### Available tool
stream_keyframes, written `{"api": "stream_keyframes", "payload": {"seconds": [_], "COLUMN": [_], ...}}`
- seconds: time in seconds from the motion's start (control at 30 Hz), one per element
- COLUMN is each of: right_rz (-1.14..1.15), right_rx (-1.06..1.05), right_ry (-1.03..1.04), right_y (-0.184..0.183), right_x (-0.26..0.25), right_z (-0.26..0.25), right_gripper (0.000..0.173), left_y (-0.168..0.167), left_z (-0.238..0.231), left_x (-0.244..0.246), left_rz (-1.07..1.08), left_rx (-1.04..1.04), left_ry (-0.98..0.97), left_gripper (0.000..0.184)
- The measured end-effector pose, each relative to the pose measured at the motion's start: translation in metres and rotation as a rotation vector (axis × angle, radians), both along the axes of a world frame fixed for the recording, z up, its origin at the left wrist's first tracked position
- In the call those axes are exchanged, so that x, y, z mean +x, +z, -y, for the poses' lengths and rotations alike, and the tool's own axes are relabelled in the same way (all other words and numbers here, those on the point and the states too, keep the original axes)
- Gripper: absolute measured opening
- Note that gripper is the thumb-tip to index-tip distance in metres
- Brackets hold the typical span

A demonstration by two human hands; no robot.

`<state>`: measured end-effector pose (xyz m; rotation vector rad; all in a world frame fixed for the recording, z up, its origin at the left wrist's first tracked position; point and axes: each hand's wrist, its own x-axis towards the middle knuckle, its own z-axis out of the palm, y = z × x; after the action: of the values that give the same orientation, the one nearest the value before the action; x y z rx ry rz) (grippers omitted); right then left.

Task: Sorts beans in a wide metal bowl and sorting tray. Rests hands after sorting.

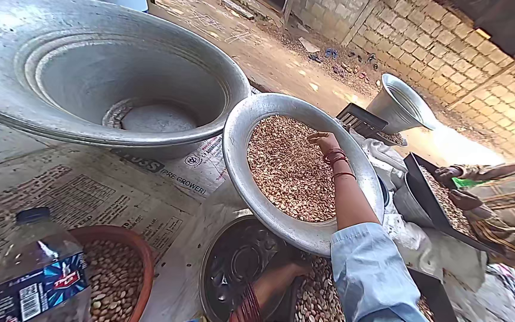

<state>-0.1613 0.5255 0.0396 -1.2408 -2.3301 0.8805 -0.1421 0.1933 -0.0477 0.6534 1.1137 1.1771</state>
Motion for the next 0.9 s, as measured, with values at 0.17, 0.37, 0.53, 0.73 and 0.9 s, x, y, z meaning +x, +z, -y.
{"api": "stream_keyframes", "payload": {"seconds": [0.17,0.37,0.53,0.73,0.9], "right_rz": [0.005,0.342,0.733,0.856,0.853], "right_rx": [0.097,0.192,0.140,0.205,0.156], "right_ry": [-0.079,0.193,0.356,0.442,0.418], "right_y": [0.006,0.006,0.016,0.008,0.012], "right_x": [0.006,-0.006,-0.034,-0.039,-0.040], "right_z": [-0.005,-0.003,-0.010,-0.005,0.006], "right_gripper": [0.019,0.021,0.026,0.026,0.023], "left_y": [0.000,-0.001,-0.002,0.000,0.001], "left_z": [0.000,0.000,-0.001,-0.002,-0.002], "left_x": [0.000,-0.001,-0.001,-0.001,-0.002], "left_rz": [0.004,0.001,-0.012,0.000,-0.005], "left_rx": [0.006,0.027,0.012,0.041,0.049], "left_ry": [0.004,-0.001,-0.007,-0.023,-0.021], "left_gripper": [0.038,0.033,0.037,0.039,0.037]}}
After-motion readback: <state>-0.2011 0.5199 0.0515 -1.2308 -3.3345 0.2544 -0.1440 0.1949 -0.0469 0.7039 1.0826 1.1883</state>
